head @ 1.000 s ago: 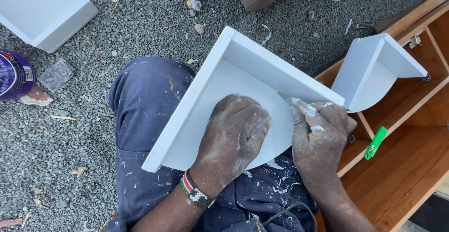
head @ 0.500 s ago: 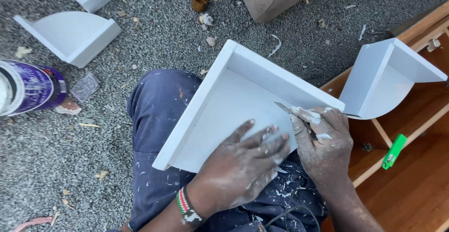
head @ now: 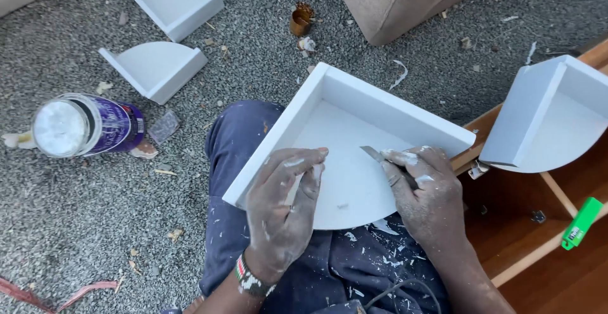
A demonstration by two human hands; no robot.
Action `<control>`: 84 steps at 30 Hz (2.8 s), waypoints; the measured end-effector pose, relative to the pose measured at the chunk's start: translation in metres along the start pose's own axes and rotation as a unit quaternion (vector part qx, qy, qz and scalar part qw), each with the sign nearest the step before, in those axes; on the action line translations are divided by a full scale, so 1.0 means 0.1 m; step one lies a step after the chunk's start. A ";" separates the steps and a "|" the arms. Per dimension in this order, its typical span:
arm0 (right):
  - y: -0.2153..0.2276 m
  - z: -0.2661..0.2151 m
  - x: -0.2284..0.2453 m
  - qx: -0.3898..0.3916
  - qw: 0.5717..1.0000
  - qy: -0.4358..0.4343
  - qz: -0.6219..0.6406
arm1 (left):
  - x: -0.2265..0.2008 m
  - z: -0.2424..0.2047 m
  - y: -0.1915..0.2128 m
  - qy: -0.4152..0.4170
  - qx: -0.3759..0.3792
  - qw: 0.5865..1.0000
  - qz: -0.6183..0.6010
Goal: Scraping excess material and smoothing the edges of white corner shelves using a small hand tool.
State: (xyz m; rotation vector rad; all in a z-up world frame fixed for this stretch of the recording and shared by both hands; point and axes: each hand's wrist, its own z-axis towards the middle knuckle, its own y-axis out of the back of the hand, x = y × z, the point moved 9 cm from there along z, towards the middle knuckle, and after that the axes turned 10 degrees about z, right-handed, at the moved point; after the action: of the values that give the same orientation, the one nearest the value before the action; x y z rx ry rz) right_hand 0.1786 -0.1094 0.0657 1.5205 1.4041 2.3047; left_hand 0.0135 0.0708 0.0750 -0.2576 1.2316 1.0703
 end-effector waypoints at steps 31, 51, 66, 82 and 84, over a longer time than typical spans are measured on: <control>-0.02 0.00 -0.66 0.051 0.854 -0.303 0.420 | 0.87 0.60 -0.95 0.266 0.319 0.888 -0.199; 0.36 0.52 -0.27 0.024 0.981 -0.154 -0.115 | 1.20 0.49 -1.38 0.285 0.251 0.853 -0.359; -0.29 0.80 -0.13 -0.003 0.984 0.094 -0.148 | 1.11 0.62 -1.52 0.228 0.272 0.821 -0.448; -0.39 0.46 -0.21 0.035 0.977 0.130 -0.166 | 1.30 0.53 -1.67 0.254 0.228 0.835 -0.432; -0.43 0.39 -0.22 0.055 0.978 0.123 -0.158 | 1.28 0.52 -1.66 0.246 0.228 0.839 -0.429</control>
State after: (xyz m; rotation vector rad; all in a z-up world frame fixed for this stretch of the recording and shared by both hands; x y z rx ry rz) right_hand 0.2017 -0.0690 0.0245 0.9656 1.7120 2.3045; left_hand 0.1674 0.0862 -0.0755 -0.6627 1.5499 -0.1000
